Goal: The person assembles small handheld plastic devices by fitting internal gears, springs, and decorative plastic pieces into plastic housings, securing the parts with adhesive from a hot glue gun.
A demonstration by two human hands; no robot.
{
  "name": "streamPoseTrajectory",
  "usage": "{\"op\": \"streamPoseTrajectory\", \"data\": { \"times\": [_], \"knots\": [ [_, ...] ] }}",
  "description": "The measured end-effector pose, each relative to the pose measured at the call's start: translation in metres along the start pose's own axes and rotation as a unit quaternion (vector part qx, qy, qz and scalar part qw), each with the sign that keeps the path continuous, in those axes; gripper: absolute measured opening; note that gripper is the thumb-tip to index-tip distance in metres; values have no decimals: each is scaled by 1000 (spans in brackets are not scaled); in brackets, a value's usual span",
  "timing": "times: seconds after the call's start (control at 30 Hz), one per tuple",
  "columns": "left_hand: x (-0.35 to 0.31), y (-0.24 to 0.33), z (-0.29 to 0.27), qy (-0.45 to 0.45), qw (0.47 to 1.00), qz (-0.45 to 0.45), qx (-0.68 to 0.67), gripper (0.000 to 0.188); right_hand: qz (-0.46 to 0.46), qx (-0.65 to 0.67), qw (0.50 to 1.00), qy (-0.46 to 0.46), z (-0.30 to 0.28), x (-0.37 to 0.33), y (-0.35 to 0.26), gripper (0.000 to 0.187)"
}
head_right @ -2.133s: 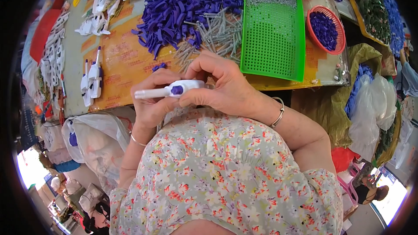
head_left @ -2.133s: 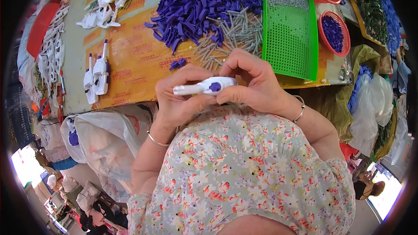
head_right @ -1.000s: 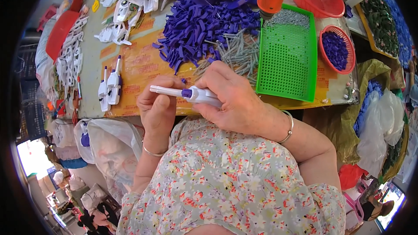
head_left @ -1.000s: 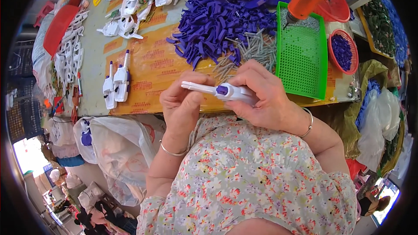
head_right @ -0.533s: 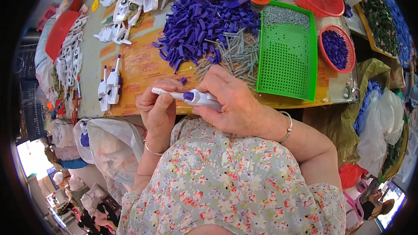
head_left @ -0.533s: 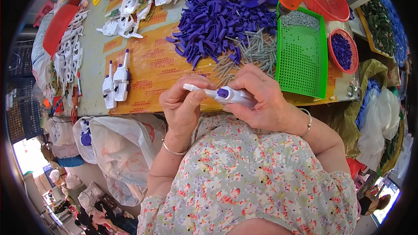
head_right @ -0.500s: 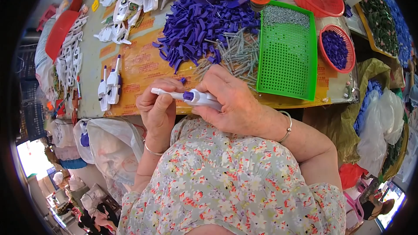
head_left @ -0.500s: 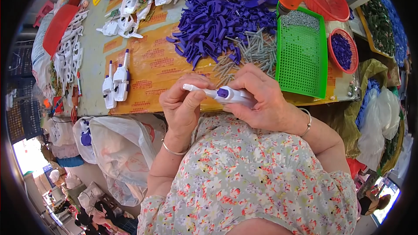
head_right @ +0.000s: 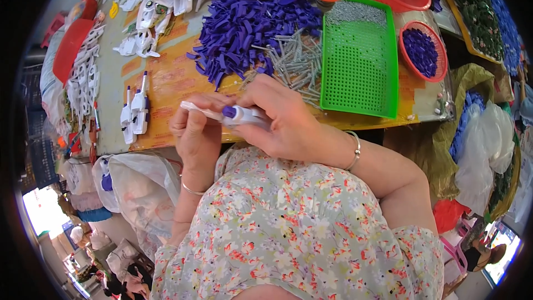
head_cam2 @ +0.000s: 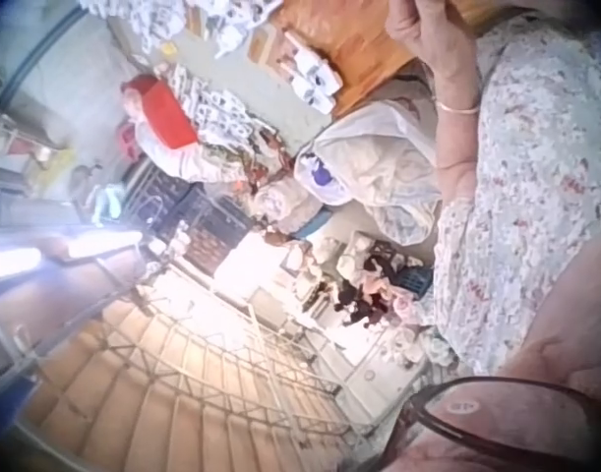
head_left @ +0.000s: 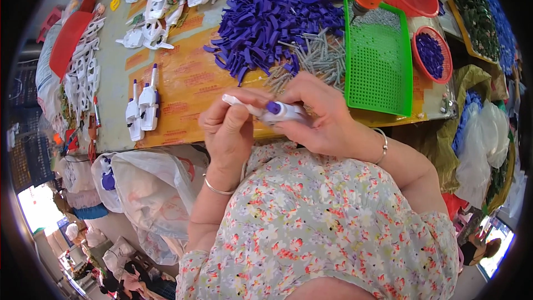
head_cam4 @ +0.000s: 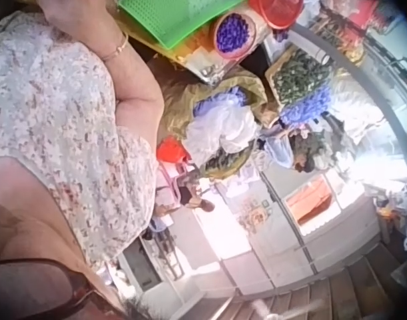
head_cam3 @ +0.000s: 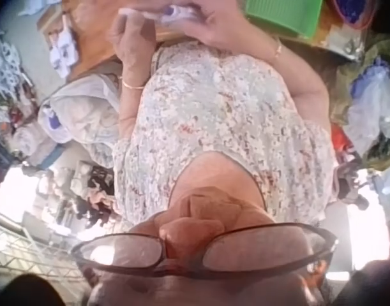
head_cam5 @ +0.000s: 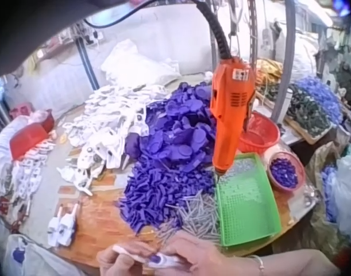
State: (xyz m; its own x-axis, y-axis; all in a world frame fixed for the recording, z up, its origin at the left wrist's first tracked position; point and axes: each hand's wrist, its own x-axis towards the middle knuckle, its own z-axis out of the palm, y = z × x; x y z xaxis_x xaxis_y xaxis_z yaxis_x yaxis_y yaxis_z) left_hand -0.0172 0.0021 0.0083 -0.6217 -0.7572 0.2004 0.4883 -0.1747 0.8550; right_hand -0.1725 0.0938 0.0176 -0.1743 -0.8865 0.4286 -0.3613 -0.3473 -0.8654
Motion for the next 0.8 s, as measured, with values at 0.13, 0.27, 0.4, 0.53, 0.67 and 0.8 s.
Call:
{"op": "streamPoseTrajectory", "data": {
  "times": [0.13,0.27,0.4,0.53,0.67,0.8],
  "knots": [
    [9,23,9,34,993,-8,113,16,4,15,998,-53,-10,10,3,32],
    [17,53,-14,52,979,33,193,15,38,-20,997,66,-45,21,5,20],
    [19,66,-36,22,963,-29,267,14,4,-160,986,-42,-53,9,11,11],
    [13,59,-26,17,949,-111,295,11,-32,-247,957,-152,-26,-9,22,10],
    [10,53,-16,-32,943,-145,296,9,-53,-335,920,-197,-13,-13,26,7],
    [6,46,-15,-76,949,-143,269,10,-26,-338,921,-192,-12,-15,24,8]
  ]
}}
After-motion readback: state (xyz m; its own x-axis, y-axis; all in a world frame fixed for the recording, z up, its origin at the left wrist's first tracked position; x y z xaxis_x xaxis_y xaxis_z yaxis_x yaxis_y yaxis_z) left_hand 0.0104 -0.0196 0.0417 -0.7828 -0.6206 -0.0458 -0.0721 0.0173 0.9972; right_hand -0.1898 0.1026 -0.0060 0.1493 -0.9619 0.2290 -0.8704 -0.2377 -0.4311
